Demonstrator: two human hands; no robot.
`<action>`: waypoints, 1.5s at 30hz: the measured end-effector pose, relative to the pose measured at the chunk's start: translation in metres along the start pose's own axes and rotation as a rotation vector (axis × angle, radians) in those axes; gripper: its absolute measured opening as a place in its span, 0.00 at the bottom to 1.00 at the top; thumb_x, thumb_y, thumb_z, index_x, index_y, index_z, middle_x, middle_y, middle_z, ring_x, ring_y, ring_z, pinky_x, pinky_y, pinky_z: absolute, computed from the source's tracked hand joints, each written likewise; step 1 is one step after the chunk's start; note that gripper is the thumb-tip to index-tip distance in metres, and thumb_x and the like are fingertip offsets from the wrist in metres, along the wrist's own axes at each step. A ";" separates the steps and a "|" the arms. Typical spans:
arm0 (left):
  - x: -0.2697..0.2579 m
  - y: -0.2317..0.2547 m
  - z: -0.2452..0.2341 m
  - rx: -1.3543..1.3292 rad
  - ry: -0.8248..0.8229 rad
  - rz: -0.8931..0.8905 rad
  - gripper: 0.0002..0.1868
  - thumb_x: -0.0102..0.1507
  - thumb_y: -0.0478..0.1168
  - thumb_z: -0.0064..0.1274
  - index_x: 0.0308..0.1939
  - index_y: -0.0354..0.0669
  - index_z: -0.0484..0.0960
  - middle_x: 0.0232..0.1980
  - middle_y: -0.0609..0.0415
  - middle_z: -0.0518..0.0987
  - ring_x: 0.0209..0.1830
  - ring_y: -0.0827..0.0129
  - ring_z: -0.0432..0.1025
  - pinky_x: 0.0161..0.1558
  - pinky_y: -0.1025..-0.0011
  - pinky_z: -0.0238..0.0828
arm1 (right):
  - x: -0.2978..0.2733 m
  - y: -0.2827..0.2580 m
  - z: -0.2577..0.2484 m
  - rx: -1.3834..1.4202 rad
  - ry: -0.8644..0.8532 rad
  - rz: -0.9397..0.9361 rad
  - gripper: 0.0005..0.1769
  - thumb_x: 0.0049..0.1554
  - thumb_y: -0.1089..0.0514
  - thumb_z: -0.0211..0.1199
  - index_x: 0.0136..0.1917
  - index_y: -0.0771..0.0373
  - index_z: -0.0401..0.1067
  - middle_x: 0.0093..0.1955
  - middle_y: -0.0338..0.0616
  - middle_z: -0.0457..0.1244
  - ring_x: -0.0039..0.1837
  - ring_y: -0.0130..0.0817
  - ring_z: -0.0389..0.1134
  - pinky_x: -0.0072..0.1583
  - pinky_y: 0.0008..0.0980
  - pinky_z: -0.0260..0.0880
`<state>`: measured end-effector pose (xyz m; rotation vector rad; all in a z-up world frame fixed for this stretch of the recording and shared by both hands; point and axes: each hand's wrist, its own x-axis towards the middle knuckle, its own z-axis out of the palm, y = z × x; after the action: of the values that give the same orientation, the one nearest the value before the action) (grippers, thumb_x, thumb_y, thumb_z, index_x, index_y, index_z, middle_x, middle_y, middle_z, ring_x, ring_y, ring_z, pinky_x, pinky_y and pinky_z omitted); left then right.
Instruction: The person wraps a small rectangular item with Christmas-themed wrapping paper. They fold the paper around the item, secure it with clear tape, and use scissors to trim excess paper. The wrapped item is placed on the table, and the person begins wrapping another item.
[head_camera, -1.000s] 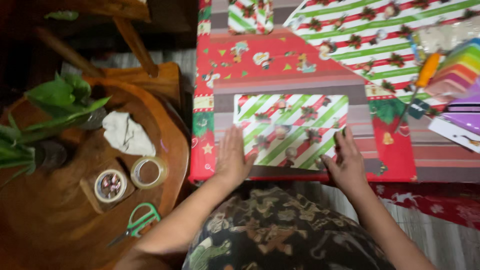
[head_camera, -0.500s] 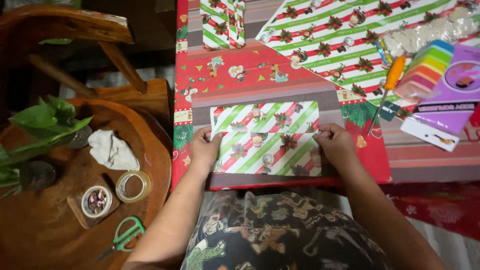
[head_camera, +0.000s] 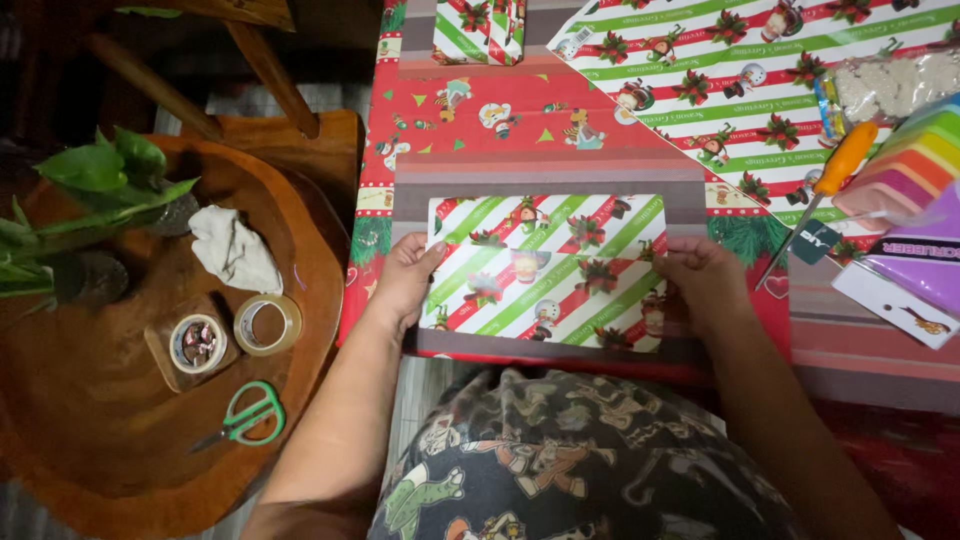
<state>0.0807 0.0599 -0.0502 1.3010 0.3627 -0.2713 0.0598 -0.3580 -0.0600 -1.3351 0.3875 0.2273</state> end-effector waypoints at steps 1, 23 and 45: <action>-0.002 0.005 0.001 -0.018 -0.019 -0.002 0.10 0.70 0.36 0.54 0.51 0.31 0.76 0.41 0.47 0.85 0.35 0.71 0.78 0.40 0.68 0.78 | 0.000 0.001 0.000 0.037 -0.009 0.007 0.11 0.58 0.67 0.63 0.55 0.68 0.72 0.46 0.43 0.71 0.44 0.29 0.73 0.46 0.30 0.75; -0.022 0.006 -0.002 0.282 -0.152 0.147 0.37 0.60 0.26 0.56 0.71 0.48 0.60 0.51 0.59 0.79 0.44 0.79 0.76 0.45 0.77 0.77 | -0.034 -0.030 0.051 -0.268 0.223 -0.032 0.30 0.54 0.67 0.66 0.61 0.53 0.52 0.46 0.43 0.67 0.33 0.28 0.67 0.28 0.30 0.64; -0.007 -0.029 -0.011 0.145 0.051 -0.042 0.12 0.62 0.31 0.62 0.28 0.40 0.74 0.27 0.60 0.77 0.23 0.82 0.67 0.25 0.76 0.65 | -0.027 -0.037 0.031 -0.190 0.133 0.252 0.04 0.60 0.62 0.64 0.44 0.61 0.69 0.32 0.42 0.66 0.28 0.28 0.64 0.29 0.30 0.64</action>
<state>0.0613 0.0629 -0.0752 1.4457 0.4204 -0.3049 0.0538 -0.3343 -0.0106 -1.4917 0.6614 0.3939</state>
